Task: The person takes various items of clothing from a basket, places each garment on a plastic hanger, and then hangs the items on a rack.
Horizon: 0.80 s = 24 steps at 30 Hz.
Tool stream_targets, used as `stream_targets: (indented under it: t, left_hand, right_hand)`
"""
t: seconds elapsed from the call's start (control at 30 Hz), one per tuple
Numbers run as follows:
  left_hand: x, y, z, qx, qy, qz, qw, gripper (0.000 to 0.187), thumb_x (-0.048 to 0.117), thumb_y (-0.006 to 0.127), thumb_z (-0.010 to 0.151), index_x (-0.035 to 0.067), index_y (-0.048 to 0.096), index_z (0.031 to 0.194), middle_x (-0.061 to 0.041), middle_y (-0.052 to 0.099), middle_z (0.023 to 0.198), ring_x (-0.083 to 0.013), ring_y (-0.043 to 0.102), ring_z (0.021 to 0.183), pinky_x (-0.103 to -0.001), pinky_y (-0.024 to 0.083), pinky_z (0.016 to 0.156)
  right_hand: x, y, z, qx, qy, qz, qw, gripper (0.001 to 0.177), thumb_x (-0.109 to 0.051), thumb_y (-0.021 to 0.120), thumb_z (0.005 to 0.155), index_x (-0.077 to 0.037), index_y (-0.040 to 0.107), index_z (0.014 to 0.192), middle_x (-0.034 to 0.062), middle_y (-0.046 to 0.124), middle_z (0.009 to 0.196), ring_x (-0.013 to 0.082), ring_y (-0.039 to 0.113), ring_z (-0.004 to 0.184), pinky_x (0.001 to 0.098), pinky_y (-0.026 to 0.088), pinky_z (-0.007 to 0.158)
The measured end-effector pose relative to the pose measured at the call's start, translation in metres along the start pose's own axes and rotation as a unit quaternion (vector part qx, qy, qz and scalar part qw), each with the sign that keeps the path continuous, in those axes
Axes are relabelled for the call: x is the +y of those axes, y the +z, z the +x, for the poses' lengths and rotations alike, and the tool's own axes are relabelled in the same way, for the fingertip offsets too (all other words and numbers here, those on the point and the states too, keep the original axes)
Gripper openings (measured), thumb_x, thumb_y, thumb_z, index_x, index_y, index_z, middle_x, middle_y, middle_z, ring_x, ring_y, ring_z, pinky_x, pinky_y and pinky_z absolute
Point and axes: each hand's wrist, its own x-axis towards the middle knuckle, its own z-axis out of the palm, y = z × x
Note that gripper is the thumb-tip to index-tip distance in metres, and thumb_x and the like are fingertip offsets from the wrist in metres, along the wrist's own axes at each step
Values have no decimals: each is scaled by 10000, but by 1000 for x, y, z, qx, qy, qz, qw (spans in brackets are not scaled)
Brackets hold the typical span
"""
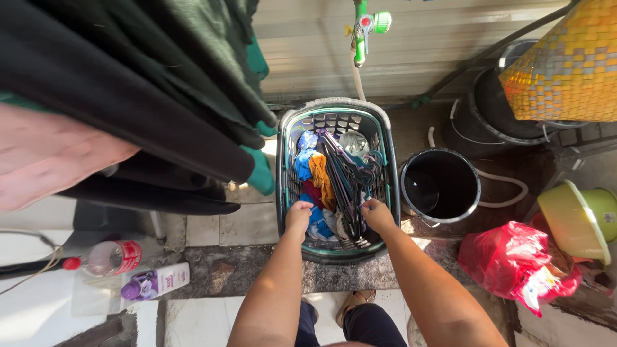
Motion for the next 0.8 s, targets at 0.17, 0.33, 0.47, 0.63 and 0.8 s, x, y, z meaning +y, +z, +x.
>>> stream_targets:
  t: [0.17, 0.33, 0.47, 0.63, 0.8]
  left_hand:
    - [-22, 21, 37, 59, -127, -12, 990, 335, 185, 672, 890, 145, 664, 1222, -71, 678, 986, -223, 614, 842, -390, 503, 643]
    - [-44, 42, 75, 84, -183, -12, 980, 469, 207, 684, 883, 177, 580, 1339, -96, 668, 1129, -264, 647, 912, -453, 568, 705]
    - [-58, 42, 98, 77, -237, -36, 968, 495, 221, 641, 912, 192, 539, 1396, -84, 616, 1175, -321, 638, 965, -486, 589, 738]
    - [-65, 48, 105, 33, -259, 39, 965, 487, 259, 624, 925, 140, 567, 1393, -169, 643, 1217, -393, 662, 1026, -516, 590, 752]
    - [-68, 59, 107, -8, -221, 210, 952, 498, 289, 680, 878, 88, 613, 1329, -187, 682, 1188, -361, 688, 1001, -472, 581, 769]
  right_hand:
    - [4, 25, 27, 78, -79, -17, 994, 408, -236, 714, 804, -82, 676, 1179, 267, 606, 1282, 435, 608, 1126, 462, 499, 956]
    - [8, 52, 31, 121, -41, -32, 991, 338, -215, 782, 727, -116, 742, 1049, 212, 531, 1379, 448, 535, 1219, 482, 458, 1015]
    - [6, 59, 25, 164, -67, -72, 982, 285, -162, 766, 716, -110, 747, 996, 156, 595, 1254, 416, 542, 1183, 478, 451, 1015]
    - [22, 64, 48, 171, -76, 53, 981, 162, -94, 683, 812, -71, 706, 971, 166, 650, 1065, 385, 639, 992, 447, 519, 867]
    - [20, 62, 53, 170, -45, 68, 982, 214, -55, 677, 848, -41, 594, 1045, 168, 700, 928, 379, 683, 886, 438, 533, 782]
